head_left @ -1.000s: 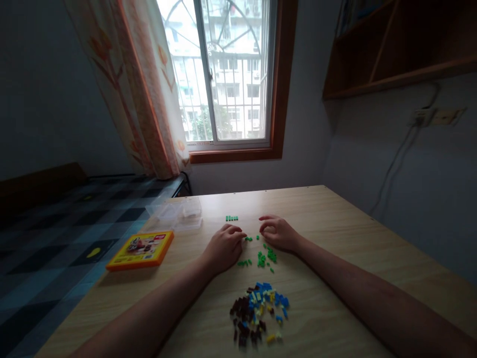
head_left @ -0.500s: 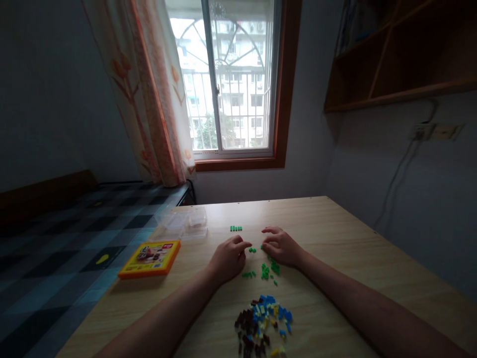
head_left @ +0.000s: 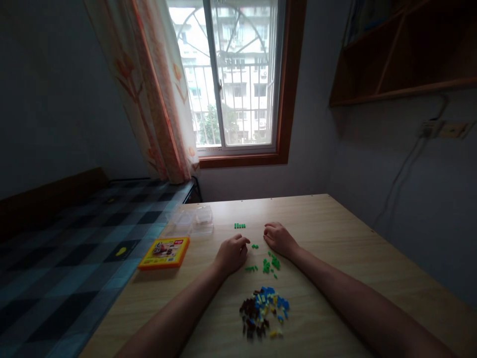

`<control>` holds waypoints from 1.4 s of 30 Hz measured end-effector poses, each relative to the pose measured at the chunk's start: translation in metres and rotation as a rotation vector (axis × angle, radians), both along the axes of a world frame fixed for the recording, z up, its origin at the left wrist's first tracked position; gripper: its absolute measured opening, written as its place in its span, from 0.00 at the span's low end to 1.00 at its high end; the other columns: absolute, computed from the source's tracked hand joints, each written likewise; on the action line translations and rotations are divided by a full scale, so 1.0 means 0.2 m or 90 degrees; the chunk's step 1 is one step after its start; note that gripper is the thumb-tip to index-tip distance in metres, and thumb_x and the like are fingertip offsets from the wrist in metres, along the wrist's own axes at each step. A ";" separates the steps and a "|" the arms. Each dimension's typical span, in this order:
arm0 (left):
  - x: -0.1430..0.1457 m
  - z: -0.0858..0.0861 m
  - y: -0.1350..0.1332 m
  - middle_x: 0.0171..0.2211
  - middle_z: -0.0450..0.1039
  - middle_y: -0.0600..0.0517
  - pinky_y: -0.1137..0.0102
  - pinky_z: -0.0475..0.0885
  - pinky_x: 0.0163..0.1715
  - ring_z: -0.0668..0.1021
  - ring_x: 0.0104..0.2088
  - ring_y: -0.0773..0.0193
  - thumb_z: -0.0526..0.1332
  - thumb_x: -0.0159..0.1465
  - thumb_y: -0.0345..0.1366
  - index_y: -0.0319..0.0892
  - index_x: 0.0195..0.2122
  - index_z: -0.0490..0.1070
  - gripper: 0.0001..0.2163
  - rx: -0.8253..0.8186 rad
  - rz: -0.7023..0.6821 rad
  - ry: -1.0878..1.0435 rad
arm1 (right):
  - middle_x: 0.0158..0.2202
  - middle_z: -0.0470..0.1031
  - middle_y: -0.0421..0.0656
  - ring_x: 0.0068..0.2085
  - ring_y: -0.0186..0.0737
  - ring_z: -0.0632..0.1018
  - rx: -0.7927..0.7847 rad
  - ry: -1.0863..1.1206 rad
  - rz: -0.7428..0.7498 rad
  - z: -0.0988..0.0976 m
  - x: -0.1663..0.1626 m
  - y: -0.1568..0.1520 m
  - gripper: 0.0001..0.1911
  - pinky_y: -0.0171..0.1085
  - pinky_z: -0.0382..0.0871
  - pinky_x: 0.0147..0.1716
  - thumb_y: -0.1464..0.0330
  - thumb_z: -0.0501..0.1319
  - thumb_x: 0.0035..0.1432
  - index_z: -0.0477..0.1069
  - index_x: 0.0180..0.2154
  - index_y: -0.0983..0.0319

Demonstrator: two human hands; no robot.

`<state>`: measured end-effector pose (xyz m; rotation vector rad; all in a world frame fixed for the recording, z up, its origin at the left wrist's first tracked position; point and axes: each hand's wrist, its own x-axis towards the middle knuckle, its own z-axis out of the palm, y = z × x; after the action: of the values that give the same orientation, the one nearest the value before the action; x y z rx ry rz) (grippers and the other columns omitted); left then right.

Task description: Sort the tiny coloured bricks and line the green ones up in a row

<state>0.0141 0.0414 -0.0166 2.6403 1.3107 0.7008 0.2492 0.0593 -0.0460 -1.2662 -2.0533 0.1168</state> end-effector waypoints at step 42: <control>0.07 -0.01 0.03 0.34 0.80 0.53 0.71 0.64 0.36 0.78 0.36 0.63 0.57 0.62 0.31 0.44 0.35 0.78 0.09 -0.192 0.249 -0.156 | 0.52 0.77 0.44 0.52 0.47 0.74 -0.027 -0.115 0.008 -0.03 -0.16 0.26 0.13 0.47 0.64 0.53 0.64 0.57 0.67 0.79 0.47 0.47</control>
<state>0.0277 0.0471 -0.0194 2.0157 1.7173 0.7695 0.2176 0.1106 -0.0529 -1.3313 -2.2226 0.0532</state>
